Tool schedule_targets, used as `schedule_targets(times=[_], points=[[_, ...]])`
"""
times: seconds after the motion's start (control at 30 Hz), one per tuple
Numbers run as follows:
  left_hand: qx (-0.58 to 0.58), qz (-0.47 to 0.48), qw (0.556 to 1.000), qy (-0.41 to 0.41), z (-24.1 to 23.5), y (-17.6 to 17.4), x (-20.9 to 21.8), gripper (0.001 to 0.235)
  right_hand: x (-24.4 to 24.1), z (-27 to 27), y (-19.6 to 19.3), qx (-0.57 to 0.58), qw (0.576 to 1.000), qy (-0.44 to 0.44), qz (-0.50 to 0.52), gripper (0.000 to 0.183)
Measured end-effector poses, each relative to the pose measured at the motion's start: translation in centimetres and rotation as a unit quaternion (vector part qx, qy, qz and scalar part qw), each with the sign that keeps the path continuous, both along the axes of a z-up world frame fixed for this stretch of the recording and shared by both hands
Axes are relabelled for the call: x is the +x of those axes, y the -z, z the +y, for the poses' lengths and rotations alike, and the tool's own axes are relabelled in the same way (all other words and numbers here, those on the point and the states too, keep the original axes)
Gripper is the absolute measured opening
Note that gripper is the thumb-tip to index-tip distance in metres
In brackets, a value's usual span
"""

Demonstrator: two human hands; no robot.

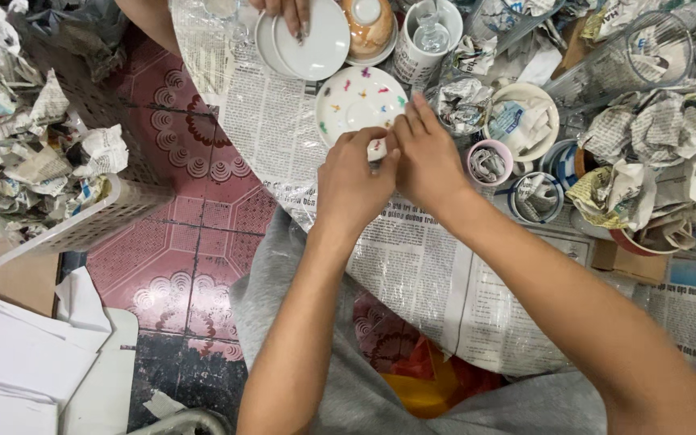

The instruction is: The person sits on the floor and repeatedly folds newspaper sheets, then places them inside various cups, bowls, and plates. The person handles each item one at a time, folding the paper and inserting it into the dishware.

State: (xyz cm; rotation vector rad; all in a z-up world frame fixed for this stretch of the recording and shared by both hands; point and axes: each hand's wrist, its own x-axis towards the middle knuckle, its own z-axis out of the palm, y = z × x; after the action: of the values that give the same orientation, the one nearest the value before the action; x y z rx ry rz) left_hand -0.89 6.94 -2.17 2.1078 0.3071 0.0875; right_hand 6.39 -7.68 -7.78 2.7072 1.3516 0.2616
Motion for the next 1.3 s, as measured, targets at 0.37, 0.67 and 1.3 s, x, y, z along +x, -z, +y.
schedule_targets(times=[0.37,0.67,1.3], points=[[-0.007,-0.056,0.997,-0.059,6.8,4.8,1.3,0.073,-2.7,3.4,-2.7,0.231,0.955,0.009,0.185,0.046],[-0.067,-0.094,0.948,-0.295,10.7,13.7,11.6,0.098,-5.1,5.4,1.6,0.299,0.939,0.072,0.155,0.053],[-0.090,-0.077,0.955,-0.271,10.9,11.8,10.4,0.036,-5.3,5.3,3.3,0.304,0.936,0.101,0.144,0.048]])
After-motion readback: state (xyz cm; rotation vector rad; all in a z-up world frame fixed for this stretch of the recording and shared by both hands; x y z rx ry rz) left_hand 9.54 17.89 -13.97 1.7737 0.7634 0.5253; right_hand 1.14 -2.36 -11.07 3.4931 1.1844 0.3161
